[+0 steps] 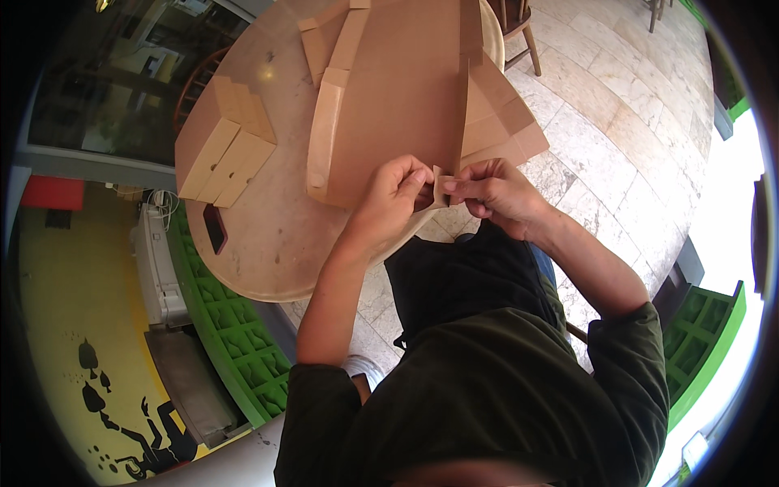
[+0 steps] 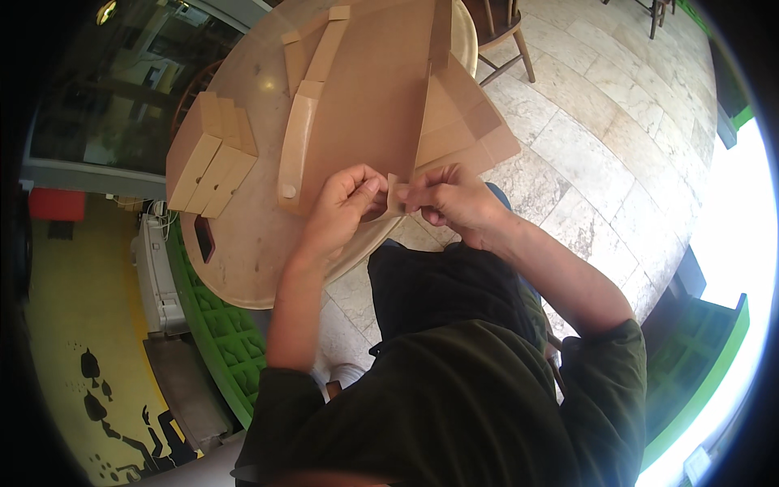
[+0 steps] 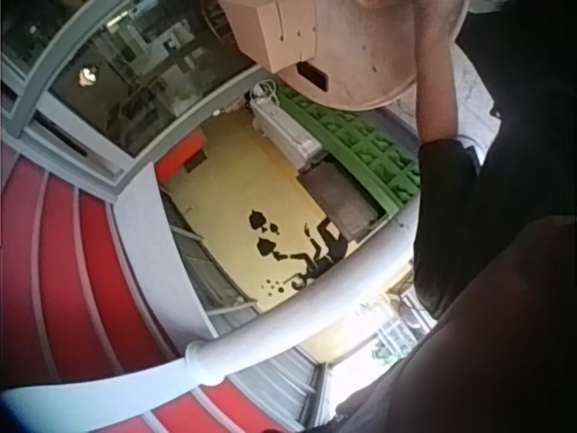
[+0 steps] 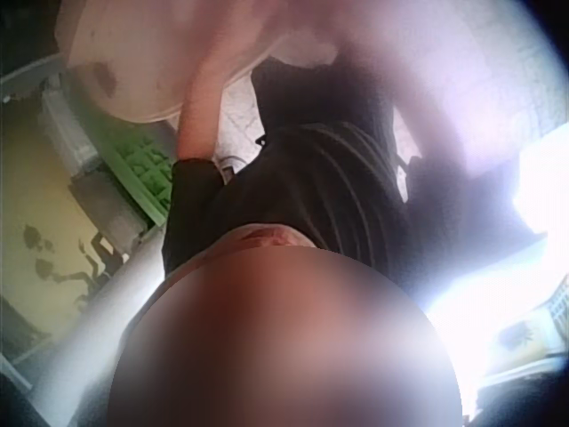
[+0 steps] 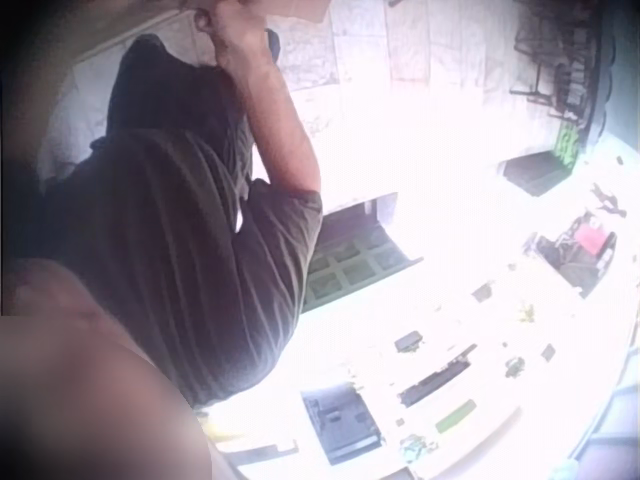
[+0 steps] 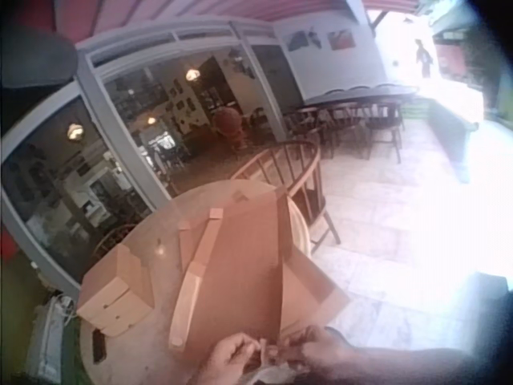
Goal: The person assembles flat-packed cardboard boxes by folding along pre-scored lines and tucking flaps into slots. They handle multiple boxes one at a time, stacking completed units on the table.
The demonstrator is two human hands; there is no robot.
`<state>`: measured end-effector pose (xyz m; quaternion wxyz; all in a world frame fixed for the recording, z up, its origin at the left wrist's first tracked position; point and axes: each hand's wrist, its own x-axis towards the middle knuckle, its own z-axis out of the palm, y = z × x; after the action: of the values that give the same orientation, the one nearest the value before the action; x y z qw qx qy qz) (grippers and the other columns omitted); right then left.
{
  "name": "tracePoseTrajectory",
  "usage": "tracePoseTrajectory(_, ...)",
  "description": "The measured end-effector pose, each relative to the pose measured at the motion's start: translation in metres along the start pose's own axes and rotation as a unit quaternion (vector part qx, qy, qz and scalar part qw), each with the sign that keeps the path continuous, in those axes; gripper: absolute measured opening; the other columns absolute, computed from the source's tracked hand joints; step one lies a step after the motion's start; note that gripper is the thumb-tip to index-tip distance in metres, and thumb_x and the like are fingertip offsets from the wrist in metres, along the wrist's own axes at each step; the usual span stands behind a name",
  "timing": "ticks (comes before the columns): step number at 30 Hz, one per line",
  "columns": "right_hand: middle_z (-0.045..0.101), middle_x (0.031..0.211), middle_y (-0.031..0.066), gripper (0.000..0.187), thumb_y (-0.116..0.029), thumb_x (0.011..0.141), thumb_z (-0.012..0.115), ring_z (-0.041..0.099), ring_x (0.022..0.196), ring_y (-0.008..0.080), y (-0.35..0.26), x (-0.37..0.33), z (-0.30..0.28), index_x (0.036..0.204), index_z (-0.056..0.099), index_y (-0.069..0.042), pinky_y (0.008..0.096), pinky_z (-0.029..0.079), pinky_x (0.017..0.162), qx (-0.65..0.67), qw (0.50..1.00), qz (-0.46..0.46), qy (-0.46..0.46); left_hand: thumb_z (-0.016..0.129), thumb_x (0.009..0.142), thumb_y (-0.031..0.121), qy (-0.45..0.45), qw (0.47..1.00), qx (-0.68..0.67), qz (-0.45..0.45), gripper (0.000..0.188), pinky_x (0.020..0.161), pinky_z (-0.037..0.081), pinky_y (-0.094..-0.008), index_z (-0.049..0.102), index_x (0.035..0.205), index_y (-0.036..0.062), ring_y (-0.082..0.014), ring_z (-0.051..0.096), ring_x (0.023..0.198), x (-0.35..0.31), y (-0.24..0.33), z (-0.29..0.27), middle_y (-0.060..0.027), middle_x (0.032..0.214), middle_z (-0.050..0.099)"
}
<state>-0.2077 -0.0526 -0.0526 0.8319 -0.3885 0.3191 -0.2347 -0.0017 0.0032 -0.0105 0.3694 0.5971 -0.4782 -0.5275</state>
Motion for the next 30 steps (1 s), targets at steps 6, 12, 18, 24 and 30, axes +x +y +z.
tracePoseTrajectory(6,0.068,0.074,0.0048,0.018,-0.011,0.093,0.081,0.053,0.058,0.0078,-0.009,-0.001,-0.003,0.082,0.071,-0.002,0.0234,0.038,0.052,-0.071,0.997,0.033,0.019,0.058,0.102,-0.011,-0.031,0.998,0.031,-0.034,0.016,0.086,0.062,-0.0294,0.06,0.116,-0.0022,-0.0142,0.071,0.097,0.002,0.009,0.004,-0.0122,0.108,0.069)
tracePoseTrajectory(12,0.07,0.075,0.0059,0.018,-0.012,0.094,0.082,0.054,0.058,0.0079,-0.008,-0.006,-0.002,0.084,0.072,-0.001,0.0237,0.039,0.051,-0.048,0.998,0.025,0.04,0.06,0.101,-0.011,-0.047,0.993,0.107,0.017,0.019,0.084,0.06,-0.0279,0.061,0.118,-0.0029,-0.0135,0.07,0.096,0.011,0.007,0.004,-0.0116,0.108,0.069)
tracePoseTrajectory(18,0.072,0.079,0.0082,0.019,-0.014,0.095,0.081,0.058,0.059,0.0087,-0.011,-0.007,-0.002,0.086,0.073,0.001,0.0238,0.042,0.052,-0.085,0.995,0.029,0.044,0.063,0.1,-0.006,-0.077,0.989,0.122,0.018,0.014,0.082,0.059,-0.029,0.065,0.113,-0.0074,-0.0156,0.072,0.094,0.016,0.013,0.006,-0.0127,0.105,0.071)
tracePoseTrajectory(24,0.073,0.086,0.0113,0.022,-0.015,0.101,0.074,0.068,0.067,0.0132,-0.015,-0.015,-0.008,0.094,0.069,0.005,0.0264,0.05,0.057,-0.143,0.989,0.02,0.029,0.063,0.104,0.0,-0.091,0.986,0.135,-0.032,0.011,0.079,0.059,-0.029,0.066,0.113,-0.0057,-0.0128,0.07,0.089,0.019,0.012,0.008,-0.0089,0.101,0.071)
tracePoseTrajectory(30,0.073,0.092,0.0135,0.022,-0.014,0.106,0.065,0.073,0.074,0.0176,-0.008,-0.013,-0.017,0.1,0.067,0.007,0.0286,0.057,0.065,-0.111,0.993,0.002,0.025,0.065,0.105,0.004,-0.09,0.985,0.138,-0.058,0.009,0.076,0.059,-0.0286,0.067,0.107,-0.0045,-0.0133,0.07,0.083,0.02,0.017,0.009,-0.007,0.089,0.071)
